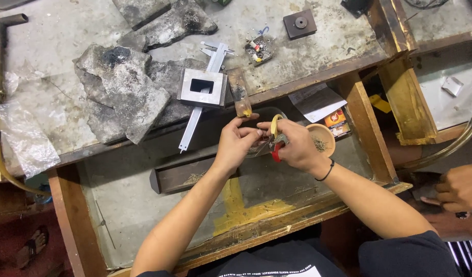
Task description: Cutting small metal links from a wire coil using scissors and measuring with calipers at a jewelry workbench.
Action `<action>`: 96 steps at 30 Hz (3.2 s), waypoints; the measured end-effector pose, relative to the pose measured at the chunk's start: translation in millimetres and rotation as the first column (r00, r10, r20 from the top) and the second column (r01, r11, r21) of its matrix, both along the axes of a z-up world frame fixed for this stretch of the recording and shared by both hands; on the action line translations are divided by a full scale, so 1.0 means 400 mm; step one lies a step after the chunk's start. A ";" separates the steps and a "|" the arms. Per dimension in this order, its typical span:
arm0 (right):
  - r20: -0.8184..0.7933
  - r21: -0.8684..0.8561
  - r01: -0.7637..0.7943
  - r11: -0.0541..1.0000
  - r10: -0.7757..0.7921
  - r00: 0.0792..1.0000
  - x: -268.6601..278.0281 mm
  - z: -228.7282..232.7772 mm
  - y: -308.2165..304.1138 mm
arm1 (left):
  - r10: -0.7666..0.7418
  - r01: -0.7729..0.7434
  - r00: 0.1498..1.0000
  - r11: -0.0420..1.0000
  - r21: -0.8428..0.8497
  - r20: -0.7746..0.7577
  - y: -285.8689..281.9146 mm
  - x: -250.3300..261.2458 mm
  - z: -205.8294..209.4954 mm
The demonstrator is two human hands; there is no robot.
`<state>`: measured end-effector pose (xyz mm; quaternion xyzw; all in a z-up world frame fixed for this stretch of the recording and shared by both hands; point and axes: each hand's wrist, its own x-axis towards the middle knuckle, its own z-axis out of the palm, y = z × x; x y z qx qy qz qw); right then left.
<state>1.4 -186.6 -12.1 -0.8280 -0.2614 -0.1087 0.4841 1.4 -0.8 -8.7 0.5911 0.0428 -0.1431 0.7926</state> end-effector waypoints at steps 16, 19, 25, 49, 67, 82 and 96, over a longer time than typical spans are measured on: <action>-0.050 0.039 -0.035 0.999 0.037 0.998 0.004 0.031 -0.004 | -0.004 0.003 1.000 0.999 -0.037 -0.017 0.007 0.004 0.007; -0.087 0.064 -0.039 0.997 0.044 0.995 -0.003 0.079 0.009 | -0.010 0.008 1.000 0.999 -0.051 -0.029 0.008 0.002 0.014; -0.065 0.062 -0.044 0.997 0.048 0.997 0.006 0.049 0.000 | 0.000 -0.001 1.000 1.000 -0.021 -0.013 0.003 0.010 -0.010; 0.215 -0.021 0.018 1.000 -0.013 0.977 -0.009 0.052 0.029 | 0.010 -0.010 1.000 1.000 0.009 -0.009 -0.001 -0.005 -0.005; -0.179 0.208 0.024 0.978 0.014 0.984 -0.078 0.142 0.066 | 0.012 -0.069 0.989 0.921 0.383 0.150 0.102 -0.133 0.104; -0.671 0.326 0.101 0.940 0.155 0.725 -0.123 0.153 0.260 | -0.004 -0.063 0.992 0.858 0.510 0.130 0.260 -0.214 0.147; -0.648 0.403 0.211 0.891 0.115 0.753 -0.111 0.141 0.392 | 0.345 -0.371 0.923 0.916 0.153 0.172 0.322 -0.243 0.038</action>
